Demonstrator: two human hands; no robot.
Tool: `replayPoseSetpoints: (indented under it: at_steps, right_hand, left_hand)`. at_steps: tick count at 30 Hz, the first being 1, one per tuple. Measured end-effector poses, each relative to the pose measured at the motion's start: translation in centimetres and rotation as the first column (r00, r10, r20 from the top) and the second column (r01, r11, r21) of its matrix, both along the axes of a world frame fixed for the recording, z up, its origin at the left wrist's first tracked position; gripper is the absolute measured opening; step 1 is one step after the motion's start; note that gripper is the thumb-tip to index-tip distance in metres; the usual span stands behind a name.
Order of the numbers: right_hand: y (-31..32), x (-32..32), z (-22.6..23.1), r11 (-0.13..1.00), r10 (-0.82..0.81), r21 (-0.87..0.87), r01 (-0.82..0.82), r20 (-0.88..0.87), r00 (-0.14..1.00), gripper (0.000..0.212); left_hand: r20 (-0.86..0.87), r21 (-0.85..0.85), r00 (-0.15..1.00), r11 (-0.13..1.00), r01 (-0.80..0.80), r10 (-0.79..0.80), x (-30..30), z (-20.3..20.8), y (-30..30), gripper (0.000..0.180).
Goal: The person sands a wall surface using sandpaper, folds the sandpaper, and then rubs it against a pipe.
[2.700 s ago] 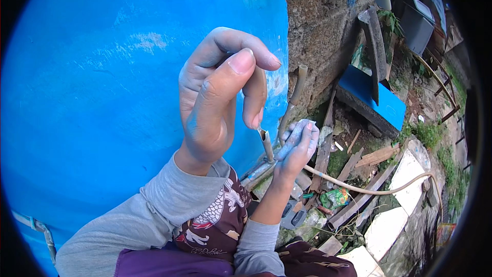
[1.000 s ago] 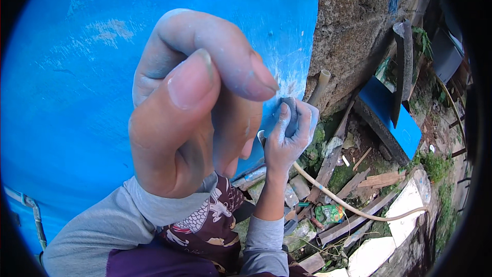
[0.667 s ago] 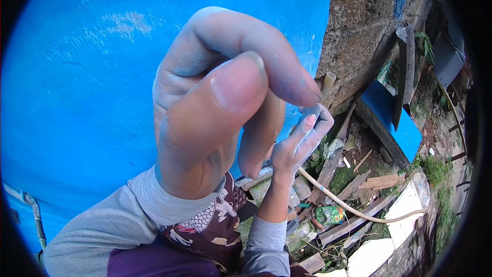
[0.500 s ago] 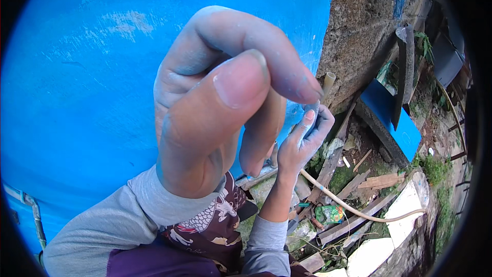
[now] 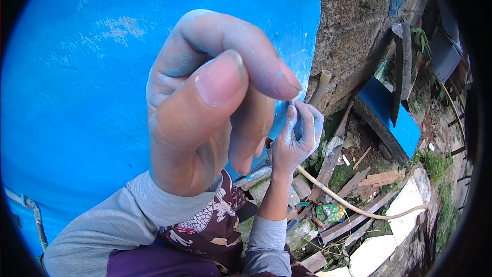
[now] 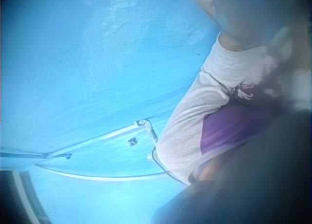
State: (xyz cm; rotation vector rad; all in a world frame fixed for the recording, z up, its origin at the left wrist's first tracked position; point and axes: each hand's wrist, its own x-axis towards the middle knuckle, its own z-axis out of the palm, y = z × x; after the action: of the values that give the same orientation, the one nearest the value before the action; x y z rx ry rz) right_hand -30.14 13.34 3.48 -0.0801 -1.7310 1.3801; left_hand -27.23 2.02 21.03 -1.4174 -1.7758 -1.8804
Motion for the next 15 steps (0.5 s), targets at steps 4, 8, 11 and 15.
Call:
replayPoseSetpoints:
  at_steps: [4,8,11,15]
  right_hand:
    - [0.1,0.0,0.3,0.992,0.092,-0.081,-0.094,-0.022,0.995,0.017]
    - [-0.5,0.0,0.1,0.964,0.096,-0.247,-0.099,-0.025,0.995,0.031]
    - [-0.4,-0.3,0.0,0.881,0.138,-0.436,-0.185,-0.139,0.981,0.044]
    - [1.0,-0.1,-0.4,0.885,0.261,-0.381,-0.266,-0.067,0.963,0.047]
  left_hand:
    - [0.000,-0.001,1.000,1.000,0.003,-0.003,0.1,0.0,0.0,0.024]
    - [0.000,-0.002,1.000,1.000,0.005,-0.005,0.0,-0.1,-0.1,0.024]
    - [0.000,-0.001,1.000,1.000,0.011,-0.011,0.0,0.0,0.0,0.024]
    - [-0.002,-0.003,1.000,1.000,0.005,-0.005,0.0,0.0,0.0,0.024]
